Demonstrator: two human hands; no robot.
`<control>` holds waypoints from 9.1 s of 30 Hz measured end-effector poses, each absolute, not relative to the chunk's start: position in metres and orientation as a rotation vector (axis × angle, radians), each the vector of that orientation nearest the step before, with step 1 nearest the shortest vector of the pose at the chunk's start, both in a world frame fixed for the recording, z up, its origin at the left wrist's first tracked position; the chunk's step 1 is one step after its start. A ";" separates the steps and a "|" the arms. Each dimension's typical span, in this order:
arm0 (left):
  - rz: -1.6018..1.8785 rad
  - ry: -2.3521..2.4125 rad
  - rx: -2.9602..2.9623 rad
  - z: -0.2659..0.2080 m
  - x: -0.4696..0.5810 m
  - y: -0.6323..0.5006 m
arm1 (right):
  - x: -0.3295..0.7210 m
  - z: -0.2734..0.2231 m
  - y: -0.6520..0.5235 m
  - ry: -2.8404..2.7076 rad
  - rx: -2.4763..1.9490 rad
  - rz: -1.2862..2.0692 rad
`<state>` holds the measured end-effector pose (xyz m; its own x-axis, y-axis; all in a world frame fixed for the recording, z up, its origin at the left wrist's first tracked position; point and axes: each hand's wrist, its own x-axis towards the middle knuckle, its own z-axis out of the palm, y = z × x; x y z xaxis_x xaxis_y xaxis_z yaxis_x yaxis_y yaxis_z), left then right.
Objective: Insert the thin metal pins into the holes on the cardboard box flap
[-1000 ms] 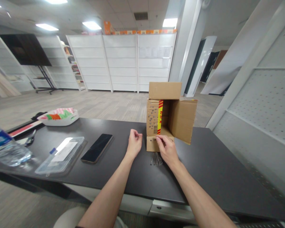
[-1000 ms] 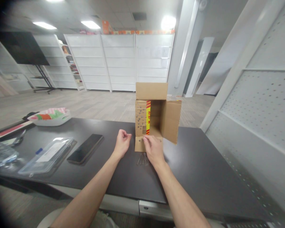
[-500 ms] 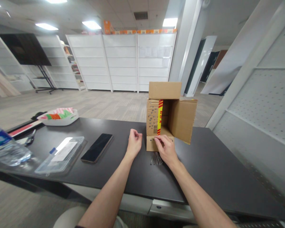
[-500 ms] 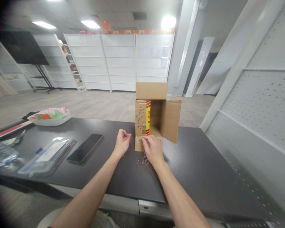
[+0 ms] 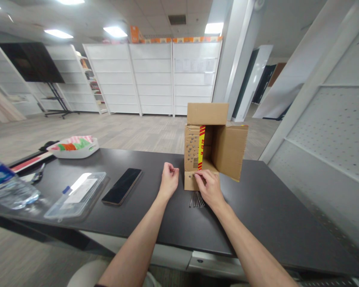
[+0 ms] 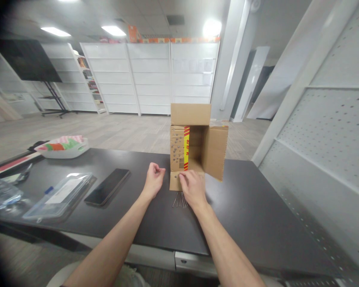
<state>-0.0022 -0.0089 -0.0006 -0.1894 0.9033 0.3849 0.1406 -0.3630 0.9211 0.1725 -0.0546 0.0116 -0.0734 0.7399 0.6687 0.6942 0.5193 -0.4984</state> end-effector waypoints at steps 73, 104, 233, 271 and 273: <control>1.626 1.230 1.453 0.000 -0.001 -0.009 | 0.177 0.018 -0.060 -1.808 -1.376 -0.054; 1.634 1.221 1.475 -0.003 -0.002 -0.007 | 0.154 0.040 -0.097 -2.531 -1.088 0.223; 1.616 1.202 1.438 -0.001 -0.002 -0.009 | 0.173 0.010 -0.056 -1.780 -1.382 0.011; 1.626 1.205 1.461 -0.002 -0.002 -0.009 | 0.161 0.031 -0.087 -2.353 -1.113 0.273; 1.620 1.206 1.460 -0.002 -0.002 -0.009 | 0.161 0.031 -0.088 -2.362 -1.119 0.271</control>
